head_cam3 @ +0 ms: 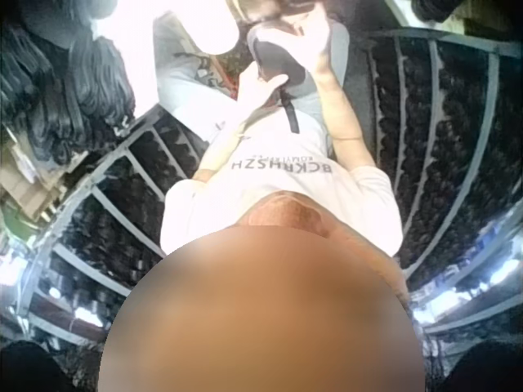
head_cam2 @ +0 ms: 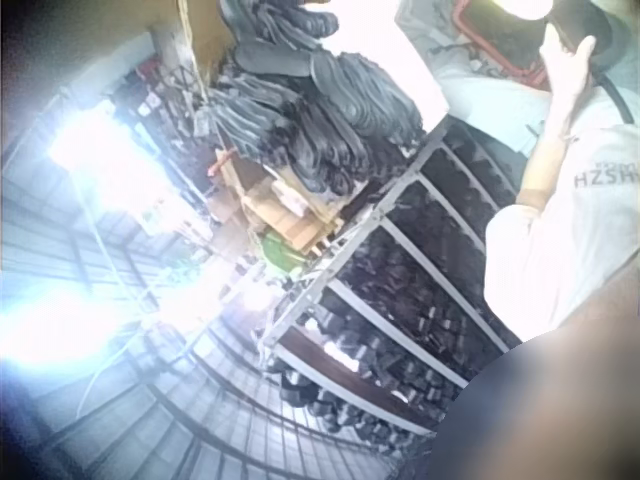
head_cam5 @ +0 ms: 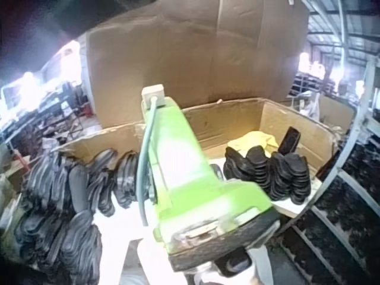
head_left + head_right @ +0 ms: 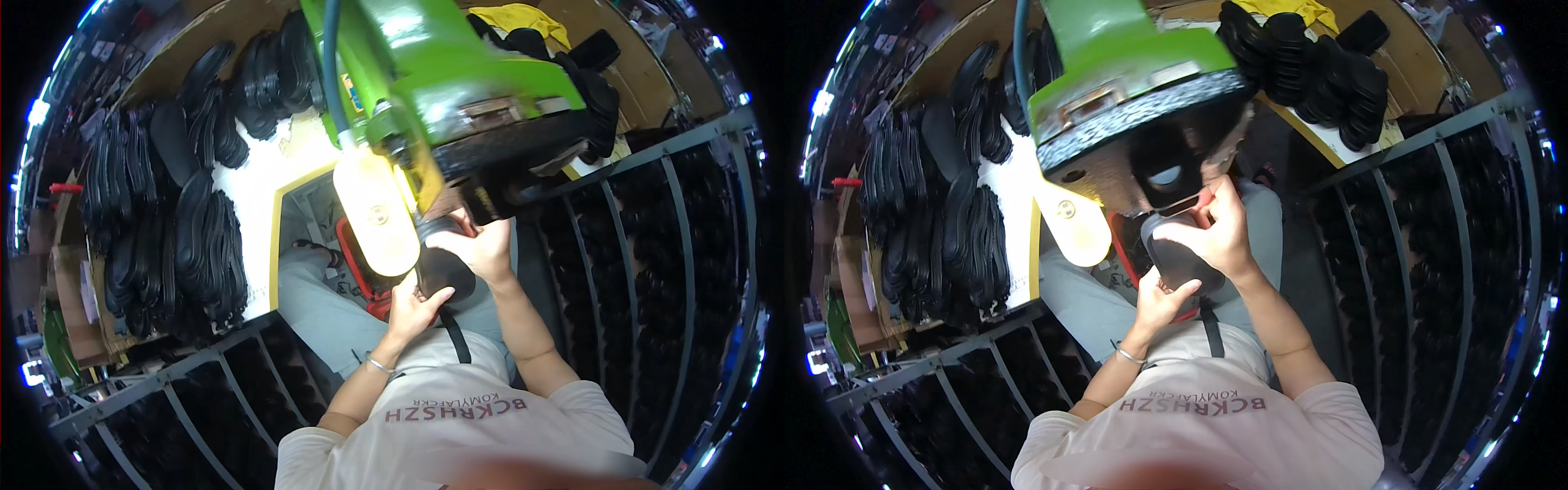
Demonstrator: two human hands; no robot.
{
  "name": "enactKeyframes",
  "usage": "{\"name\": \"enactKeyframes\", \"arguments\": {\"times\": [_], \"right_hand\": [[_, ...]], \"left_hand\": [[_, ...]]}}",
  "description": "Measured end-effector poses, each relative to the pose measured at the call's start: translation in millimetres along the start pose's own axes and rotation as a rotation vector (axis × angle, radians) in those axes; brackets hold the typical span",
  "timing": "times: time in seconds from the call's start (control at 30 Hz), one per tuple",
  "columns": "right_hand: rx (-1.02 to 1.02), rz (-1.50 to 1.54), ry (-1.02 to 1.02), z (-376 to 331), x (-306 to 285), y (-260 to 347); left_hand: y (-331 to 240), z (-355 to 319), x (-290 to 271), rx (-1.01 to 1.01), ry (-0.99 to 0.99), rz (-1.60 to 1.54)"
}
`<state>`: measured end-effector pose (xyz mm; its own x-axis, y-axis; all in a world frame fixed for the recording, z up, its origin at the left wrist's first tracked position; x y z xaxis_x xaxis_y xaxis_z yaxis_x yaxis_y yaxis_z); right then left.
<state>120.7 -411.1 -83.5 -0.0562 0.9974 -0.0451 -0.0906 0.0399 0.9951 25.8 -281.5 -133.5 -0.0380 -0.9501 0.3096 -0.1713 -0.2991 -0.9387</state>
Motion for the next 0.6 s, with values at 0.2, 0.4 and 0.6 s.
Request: {"name": "enactKeyframes", "arguments": {"times": [0.2,0.4,0.6], "right_hand": [[-0.066,0.159,-0.554,-17.0,-83.9,37.3],[-0.091,0.123,-0.765,-75.3,-122.7,0.9],[-0.299,-0.259,-0.834,12.6,-219.8,69.9]], "left_hand": [[-2.9,17.7,18.5,-0.083,-0.14,-0.431],[-20.5,72.1,154.9,0.067,0.095,-0.462],[-90.0,174.9,194.4,0.488,0.178,-0.038]]}}
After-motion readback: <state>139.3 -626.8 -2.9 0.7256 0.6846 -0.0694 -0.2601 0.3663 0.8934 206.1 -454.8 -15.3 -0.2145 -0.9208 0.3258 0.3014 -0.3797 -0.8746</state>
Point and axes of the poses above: each hand's wrist, its own z-axis towards the middle knuckle, its own x-axis out of the palm, y = z × x, the point moved 5 cm from there along z, towards the middle knuckle, and after that the axes turned 6 degrees about x, right-handed, at the moved point
